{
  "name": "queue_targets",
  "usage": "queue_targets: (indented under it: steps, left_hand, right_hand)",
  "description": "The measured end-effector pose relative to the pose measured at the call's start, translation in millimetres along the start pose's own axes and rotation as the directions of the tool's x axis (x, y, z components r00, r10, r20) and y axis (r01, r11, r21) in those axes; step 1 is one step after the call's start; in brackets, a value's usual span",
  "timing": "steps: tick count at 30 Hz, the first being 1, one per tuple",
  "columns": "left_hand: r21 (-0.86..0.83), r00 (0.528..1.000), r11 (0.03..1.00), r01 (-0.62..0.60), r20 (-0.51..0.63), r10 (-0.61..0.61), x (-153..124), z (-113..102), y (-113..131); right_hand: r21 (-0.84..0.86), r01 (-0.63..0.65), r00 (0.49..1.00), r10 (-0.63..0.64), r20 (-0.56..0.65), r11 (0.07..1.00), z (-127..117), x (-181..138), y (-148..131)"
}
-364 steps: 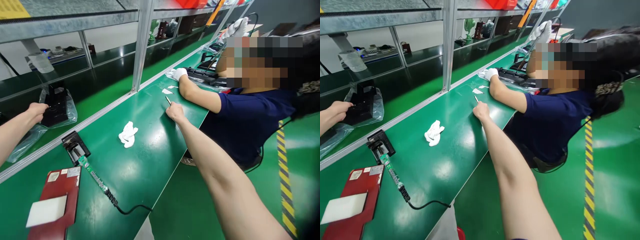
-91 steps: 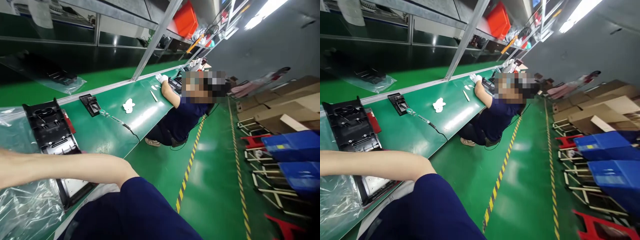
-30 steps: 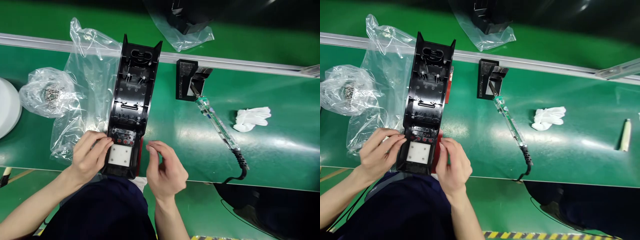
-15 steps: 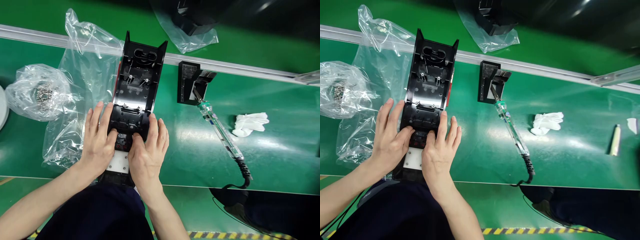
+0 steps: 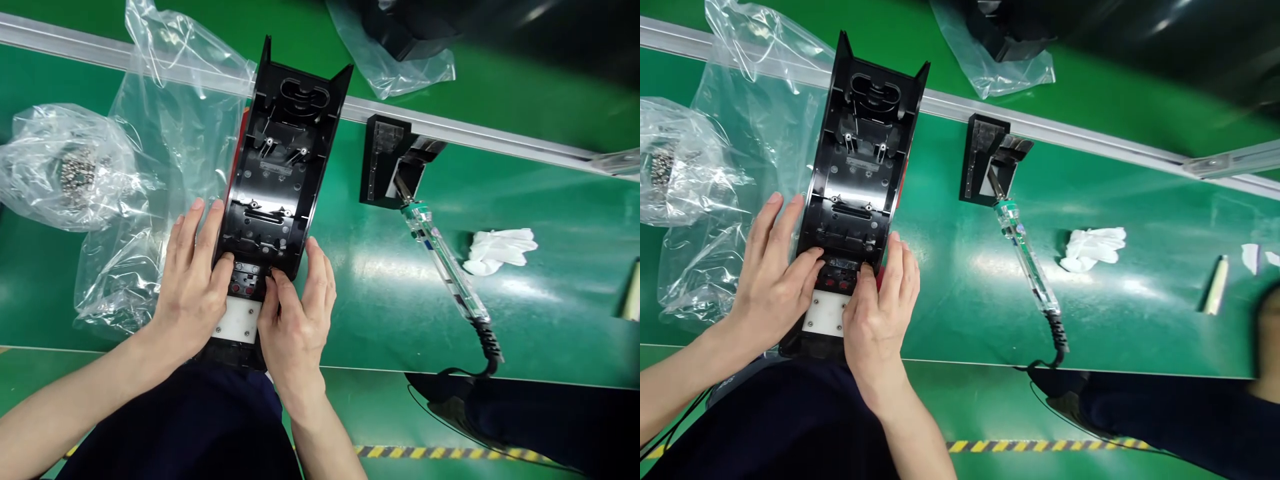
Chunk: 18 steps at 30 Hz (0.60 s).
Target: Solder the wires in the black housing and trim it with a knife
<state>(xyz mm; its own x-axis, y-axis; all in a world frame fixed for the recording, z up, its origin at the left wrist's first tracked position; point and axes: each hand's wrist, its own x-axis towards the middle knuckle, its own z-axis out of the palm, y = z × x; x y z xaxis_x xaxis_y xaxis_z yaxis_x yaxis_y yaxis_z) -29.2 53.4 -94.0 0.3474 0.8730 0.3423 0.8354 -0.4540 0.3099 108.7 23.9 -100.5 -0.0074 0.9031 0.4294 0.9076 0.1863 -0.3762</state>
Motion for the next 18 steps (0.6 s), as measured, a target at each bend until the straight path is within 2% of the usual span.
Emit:
queue_targets:
  steps: [4,7,13,16,18]
  left_hand:
    - [-0.012,1.0,1.0,-0.017,0.004,0.017,-7.0,-4.6,0.7]
    - [-0.002,1.0,1.0,-0.021,0.003,0.021,-13.6,-9.0,1.4]
    - [0.07,0.996,0.997,-0.045,0.084,0.04,-18.9,-11.9,0.4]
    - [0.1,0.994,0.994,-0.049,0.106,0.038,-18.2,-11.5,-0.1]
    - [0.11,0.992,0.993,-0.052,0.116,0.039,-18.0,-11.9,0.0]
  right_hand:
    - [-0.003,-0.01,1.0,0.01,0.008,1.0,-2.9,-6.3,-0.3]
    - [-0.041,-0.023,0.998,0.025,0.066,0.999,-5.4,-8.5,-1.2]
    - [-0.092,-0.014,0.994,0.024,0.11,0.996,-3.8,-7.2,-1.8]
    - [-0.011,-0.02,0.997,0.021,0.079,1.0,-4.8,-8.0,-0.4]
    - [0.129,-0.027,1.0,0.029,-0.009,0.991,-8.6,-10.5,2.0]
